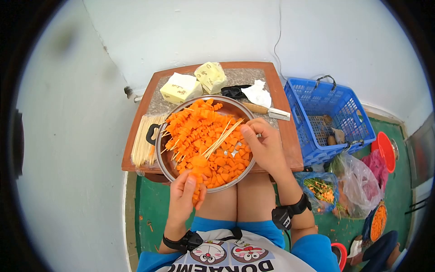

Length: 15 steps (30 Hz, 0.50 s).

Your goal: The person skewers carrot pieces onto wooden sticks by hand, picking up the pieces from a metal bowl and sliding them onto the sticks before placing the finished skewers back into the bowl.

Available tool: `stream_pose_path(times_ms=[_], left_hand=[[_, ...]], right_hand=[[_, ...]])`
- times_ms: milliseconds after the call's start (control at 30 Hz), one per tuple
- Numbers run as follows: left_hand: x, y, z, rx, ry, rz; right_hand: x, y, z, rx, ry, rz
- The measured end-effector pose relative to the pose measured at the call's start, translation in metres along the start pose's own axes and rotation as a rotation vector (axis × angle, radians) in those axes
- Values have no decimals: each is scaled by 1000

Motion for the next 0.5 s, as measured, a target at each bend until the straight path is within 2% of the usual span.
stream_pose_path(times_ms=[33,100,233,300,433,500], left_hand=[[-1,0,-1,-4,5,-2],[-3,-2,-2,23,-43,13],[-8,0,-3,53,-49,25],[-10,-1,-5,52,-70,34],[-14,-3,-7,54,-93,35],[-14,-3,-8,54,-87,32]], right_hand=[[-4,-4,2,2,-4,-4],[-8,-8,5,-92,56,-287],[-3,-6,10,-74,-6,-535],[0,-9,14,-234,55,-772],[6,-2,18,-271,105,-790],[8,-7,17,-409,228,-896]])
Point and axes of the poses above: each hand's wrist, its own z-axis towards the middle knuckle, its own x-axis out of the palm, y = z × x, the point moved 2 cm from there along z, towards the middle knuckle, and after that the axes turned 7 degrees about -y, right-handed, at the moved point
